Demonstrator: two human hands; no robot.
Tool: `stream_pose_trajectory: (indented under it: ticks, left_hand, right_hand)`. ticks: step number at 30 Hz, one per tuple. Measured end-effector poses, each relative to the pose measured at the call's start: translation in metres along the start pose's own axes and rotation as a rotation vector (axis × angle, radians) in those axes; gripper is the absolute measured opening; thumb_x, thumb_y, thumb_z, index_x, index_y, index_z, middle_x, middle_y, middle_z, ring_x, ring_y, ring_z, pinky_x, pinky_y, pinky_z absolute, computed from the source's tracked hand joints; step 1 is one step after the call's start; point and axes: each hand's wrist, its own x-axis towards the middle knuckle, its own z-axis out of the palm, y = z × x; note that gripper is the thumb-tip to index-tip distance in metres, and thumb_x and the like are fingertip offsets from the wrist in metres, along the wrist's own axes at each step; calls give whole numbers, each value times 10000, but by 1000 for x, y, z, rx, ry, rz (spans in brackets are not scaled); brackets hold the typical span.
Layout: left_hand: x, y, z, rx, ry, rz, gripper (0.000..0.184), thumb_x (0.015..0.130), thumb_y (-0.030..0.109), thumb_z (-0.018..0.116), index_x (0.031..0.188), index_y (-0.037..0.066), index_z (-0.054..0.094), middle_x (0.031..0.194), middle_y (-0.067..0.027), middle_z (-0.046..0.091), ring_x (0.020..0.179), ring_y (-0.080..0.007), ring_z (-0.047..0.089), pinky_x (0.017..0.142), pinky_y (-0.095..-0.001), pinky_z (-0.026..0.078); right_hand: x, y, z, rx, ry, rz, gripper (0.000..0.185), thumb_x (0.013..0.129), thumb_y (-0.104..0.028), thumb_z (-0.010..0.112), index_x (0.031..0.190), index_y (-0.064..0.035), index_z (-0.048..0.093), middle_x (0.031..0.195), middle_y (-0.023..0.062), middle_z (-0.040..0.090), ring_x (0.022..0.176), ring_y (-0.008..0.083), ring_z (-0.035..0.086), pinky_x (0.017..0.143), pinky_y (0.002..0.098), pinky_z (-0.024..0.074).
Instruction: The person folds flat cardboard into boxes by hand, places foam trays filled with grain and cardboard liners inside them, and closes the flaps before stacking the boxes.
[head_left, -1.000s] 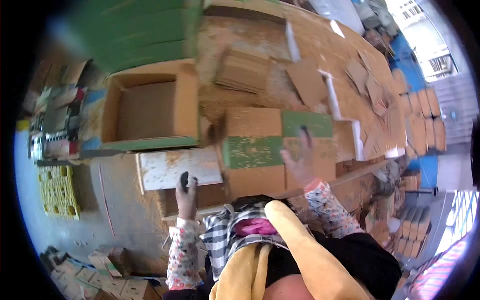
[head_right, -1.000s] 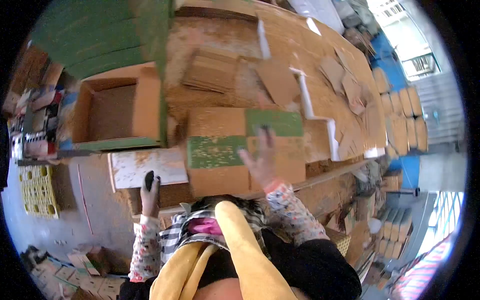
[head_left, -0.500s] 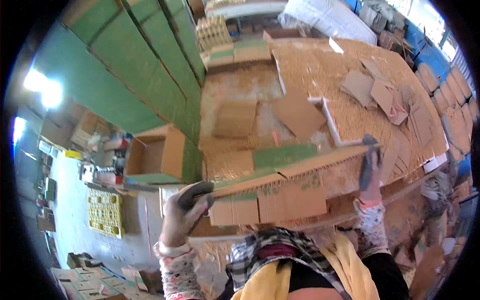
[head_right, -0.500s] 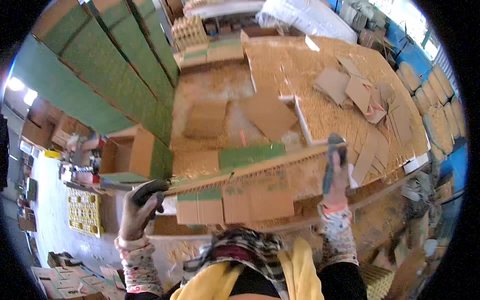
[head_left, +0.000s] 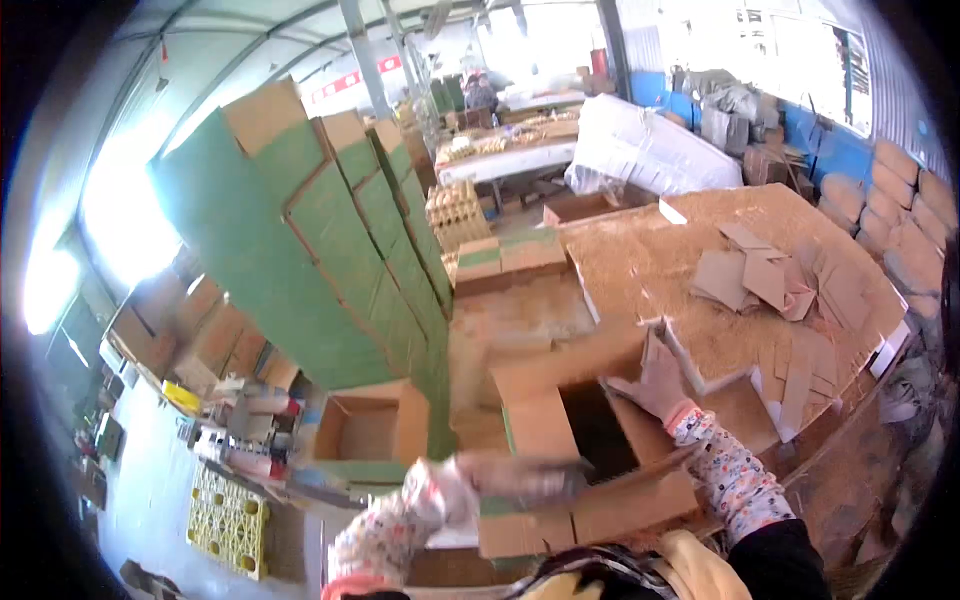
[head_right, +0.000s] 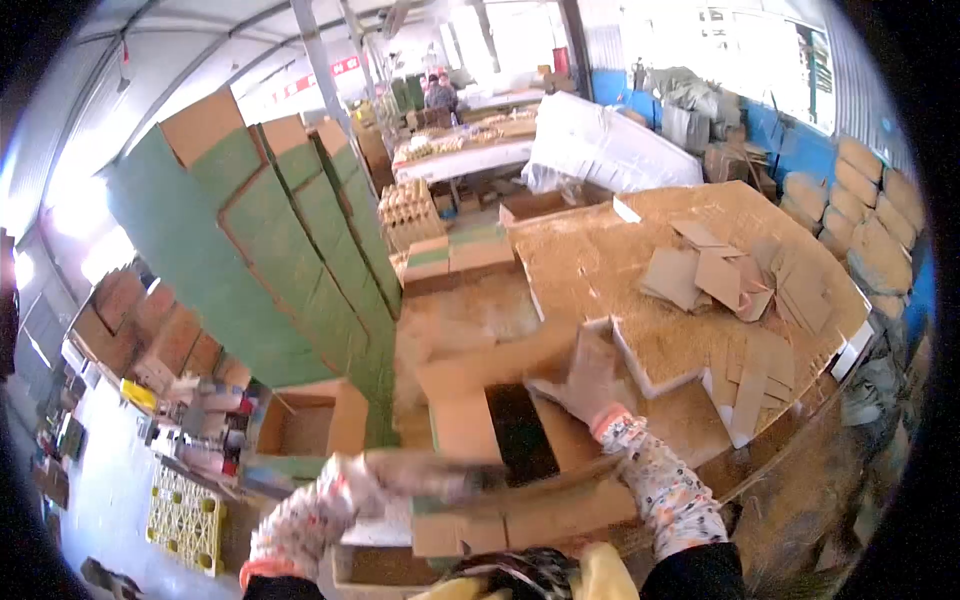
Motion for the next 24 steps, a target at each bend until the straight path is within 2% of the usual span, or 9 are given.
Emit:
stream_pose_trajectory:
  ticks: [2,4,6,10,13,15,17,22,24]
  left_hand:
    - [-19,8,25,17,300,162,680,859,500,508,1297,6,345,1253,-188,463,1112,-299,479,924,-423,392]
    - [-17,-15,33,-829,456,-150,769,809,435,627,1331,-4,271,1299,-213,389,1185,-308,399,1025,-413,312]
    - [-4,-32,42,418,938,-595,864,666,310,764,1319,7,286,1259,-235,362,1157,-374,382,984,-444,319]
    - [7,-21,49,458,1167,-285,904,642,447,733,1305,-5,316,1275,-236,349,1174,-391,347,1007,-518,236]
    - [-11,-14,61,564,1255,-265,963,654,608,633,1304,-33,327,1352,-240,297,1265,-376,270,1019,-614,123]
    - [-6,-36,82,583,1067,-555,1008,665,637,618,1339,-29,275,1368,-239,292,1262,-380,292,1012,-603,187]
    - [-16,-14,73,-317,891,-1038,955,725,498,672,1354,-62,222,1351,-226,323,1238,-362,356,1038,-436,278]
    - [-13,15,66,-771,1007,-287,906,742,479,680,1335,-47,241,1328,-276,346,1252,-336,355,1028,-383,313]
    - [-19,-9,99,151,1164,-76,655,768,406,667,1250,40,415,1316,-261,369,1265,-332,340,1038,-396,293]
  right_hand:
    - [3,25,5,-149,-135,-107,873,662,-481,720,1310,-24,355,1304,183,400,1225,286,361,1032,359,253]
    - [23,46,-8,59,-201,-398,832,670,-467,732,1283,-6,409,1329,151,419,1199,259,425,963,325,365]
    - [68,40,-49,692,-1081,22,669,772,-427,661,1236,11,460,1235,101,524,1074,168,522,893,296,425]
    - [67,-15,-82,495,-791,86,608,817,-472,562,1216,-18,495,1103,104,598,1071,212,516,887,324,437]
    - [-42,20,-43,-515,-558,-922,917,752,-624,478,1370,15,255,1381,271,258,1291,386,246,1083,505,100]
    - [-65,6,-53,-45,-562,-673,858,800,-629,409,1378,-12,259,1419,225,240,1324,359,205,1090,492,88]
    - [-70,15,-33,408,-403,-519,788,829,-574,415,1377,-26,269,1424,201,244,1321,334,216,1090,460,110]
    - [-51,62,30,361,-801,10,693,845,-441,461,1384,-54,261,1401,164,285,1272,279,296,1042,413,220]
    - [-57,74,32,453,-816,60,663,851,-387,480,1387,-65,258,1392,150,301,1252,257,328,1023,394,264]
